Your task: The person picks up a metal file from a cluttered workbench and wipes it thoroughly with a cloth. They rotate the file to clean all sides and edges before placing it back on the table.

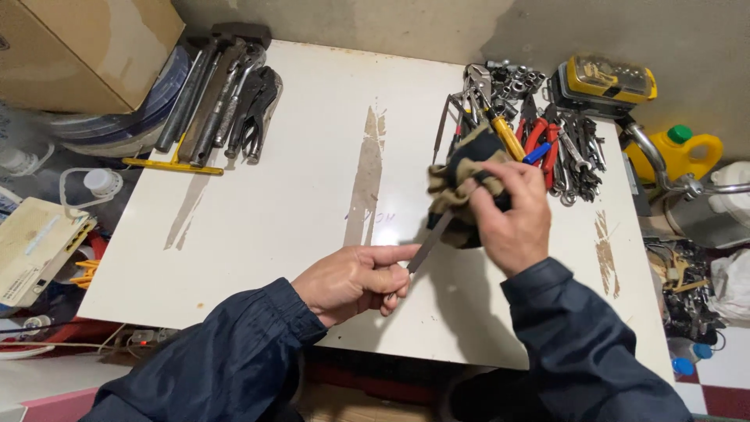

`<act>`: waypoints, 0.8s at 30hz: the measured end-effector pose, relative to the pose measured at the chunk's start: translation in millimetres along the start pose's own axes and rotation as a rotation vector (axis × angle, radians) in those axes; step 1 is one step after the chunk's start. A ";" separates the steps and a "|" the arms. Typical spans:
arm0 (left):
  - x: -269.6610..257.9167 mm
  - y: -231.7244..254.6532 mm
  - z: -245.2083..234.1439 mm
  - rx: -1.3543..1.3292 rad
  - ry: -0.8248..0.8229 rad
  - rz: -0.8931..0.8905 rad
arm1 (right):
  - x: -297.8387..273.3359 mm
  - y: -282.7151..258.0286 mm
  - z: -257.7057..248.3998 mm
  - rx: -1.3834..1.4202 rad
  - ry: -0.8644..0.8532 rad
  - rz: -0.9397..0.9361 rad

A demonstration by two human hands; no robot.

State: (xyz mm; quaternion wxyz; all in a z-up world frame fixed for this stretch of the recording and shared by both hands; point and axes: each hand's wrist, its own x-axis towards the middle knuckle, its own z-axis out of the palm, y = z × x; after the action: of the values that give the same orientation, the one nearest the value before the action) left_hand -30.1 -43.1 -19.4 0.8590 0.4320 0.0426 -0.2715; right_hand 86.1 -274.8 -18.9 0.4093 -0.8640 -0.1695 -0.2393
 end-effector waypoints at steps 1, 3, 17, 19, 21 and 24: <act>-0.5 -0.3 -1.5 0.001 -0.004 -0.001 | 1.0 11.4 -0.5 -0.003 0.003 0.001; -0.8 -0.9 -4.8 0.035 -0.039 -0.030 | 2.8 34.5 -1.6 -0.020 0.068 0.162; 22.9 -13.7 -29.4 0.043 0.058 0.062 | -30.7 -48.1 -1.3 0.198 -0.402 -0.368; 19.4 -7.8 -28.1 0.070 0.053 0.061 | -25.7 -43.3 0.9 0.155 -0.442 -0.382; 17.2 -5.3 -27.4 0.109 0.017 0.064 | -27.5 -39.6 1.7 0.090 -0.429 -0.383; 6.1 5.6 -19.4 0.117 0.027 0.061 | -21.2 -39.9 -5.3 0.084 -0.462 -0.340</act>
State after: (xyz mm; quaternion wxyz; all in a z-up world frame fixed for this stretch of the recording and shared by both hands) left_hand -19.0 -28.2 -29.3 0.8396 0.4861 0.0250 -0.2412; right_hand 47.6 -256.8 -2.6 0.3494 -0.8370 -0.4105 -0.0940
